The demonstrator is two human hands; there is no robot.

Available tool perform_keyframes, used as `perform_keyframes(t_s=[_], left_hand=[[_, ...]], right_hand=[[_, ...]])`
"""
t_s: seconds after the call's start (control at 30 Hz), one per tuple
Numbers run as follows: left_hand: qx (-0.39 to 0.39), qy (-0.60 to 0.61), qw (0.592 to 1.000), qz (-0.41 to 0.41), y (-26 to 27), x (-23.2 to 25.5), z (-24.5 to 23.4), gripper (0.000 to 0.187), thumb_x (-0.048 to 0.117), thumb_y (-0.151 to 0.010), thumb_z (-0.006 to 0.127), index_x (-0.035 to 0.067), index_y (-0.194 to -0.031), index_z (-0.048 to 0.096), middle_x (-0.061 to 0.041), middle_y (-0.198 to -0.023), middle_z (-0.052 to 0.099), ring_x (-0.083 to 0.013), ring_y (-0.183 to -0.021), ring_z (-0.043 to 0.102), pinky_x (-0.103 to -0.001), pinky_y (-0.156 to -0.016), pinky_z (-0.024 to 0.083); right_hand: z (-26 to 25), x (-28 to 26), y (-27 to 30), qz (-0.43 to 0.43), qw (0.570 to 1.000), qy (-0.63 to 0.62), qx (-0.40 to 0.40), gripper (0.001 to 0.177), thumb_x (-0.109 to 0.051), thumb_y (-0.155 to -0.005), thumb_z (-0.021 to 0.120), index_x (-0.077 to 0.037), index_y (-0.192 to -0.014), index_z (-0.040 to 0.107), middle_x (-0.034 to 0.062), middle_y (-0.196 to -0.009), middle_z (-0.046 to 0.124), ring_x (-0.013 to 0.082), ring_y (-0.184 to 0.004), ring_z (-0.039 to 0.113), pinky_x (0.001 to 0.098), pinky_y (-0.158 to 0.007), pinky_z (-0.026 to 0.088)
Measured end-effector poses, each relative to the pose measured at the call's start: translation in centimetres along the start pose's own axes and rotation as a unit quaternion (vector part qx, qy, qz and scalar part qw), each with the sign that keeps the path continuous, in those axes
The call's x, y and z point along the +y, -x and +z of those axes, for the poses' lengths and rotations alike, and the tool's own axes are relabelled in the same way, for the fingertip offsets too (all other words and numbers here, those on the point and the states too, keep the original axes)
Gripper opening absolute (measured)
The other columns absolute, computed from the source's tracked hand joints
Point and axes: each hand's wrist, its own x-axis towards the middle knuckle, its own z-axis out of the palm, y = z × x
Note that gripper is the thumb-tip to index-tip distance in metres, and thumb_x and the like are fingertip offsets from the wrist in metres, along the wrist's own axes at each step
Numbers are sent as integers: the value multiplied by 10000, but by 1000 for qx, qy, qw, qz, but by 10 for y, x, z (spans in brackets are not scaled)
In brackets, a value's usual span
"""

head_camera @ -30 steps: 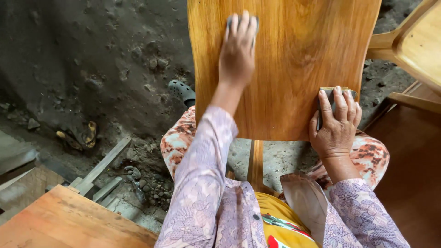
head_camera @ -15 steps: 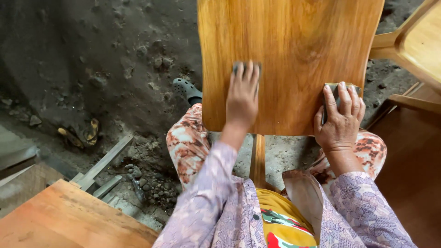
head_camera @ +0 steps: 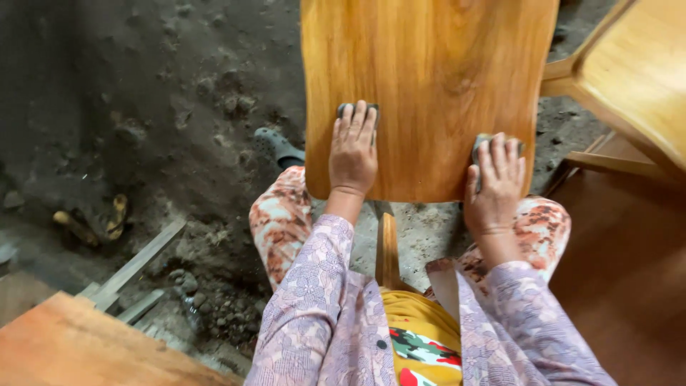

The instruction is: The person sands the seat of a wooden chair using sandpaper held in both hands.

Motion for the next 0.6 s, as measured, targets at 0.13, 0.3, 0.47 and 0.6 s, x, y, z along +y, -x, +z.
perform_keyframes(t_s=[0.13,0.3,0.47,0.6], left_hand=[[9,11,1000,2,-3,4,-5,442,212,-979,590,141,-1415,609,-104,-1518,537,-332,-1407,499,-465,-1146,411],[6,3,1000,2,-2,3,-9,451,203,-956,605,126,-1400,624,-112,-1510,546,-330,-1403,499,-452,-1161,381],[22,16,1000,5,-5,7,-16,425,172,-947,630,115,-1368,654,-126,-1480,574,-340,-1376,525,-457,-1145,399],[12,13,1000,-3,-7,6,-19,404,175,-974,581,114,-1366,655,-132,-1489,571,-343,-1381,521,-460,-1144,396]], right_hand=[[4,-9,11,40,999,-12,4,468,-230,-1068,532,-89,-1513,562,151,-1609,453,358,-1485,375,534,-1176,281],[15,3,-26,12,999,-2,41,367,-200,-1056,583,-120,-1406,663,125,-1532,558,358,-1419,482,504,-1118,383],[38,34,-110,-1,997,13,79,355,-187,-1051,604,-123,-1393,676,132,-1468,607,357,-1370,521,502,-1080,421],[71,67,-172,-4,995,34,98,380,-200,-1032,625,-146,-1407,661,106,-1450,618,337,-1361,518,495,-1058,441]])
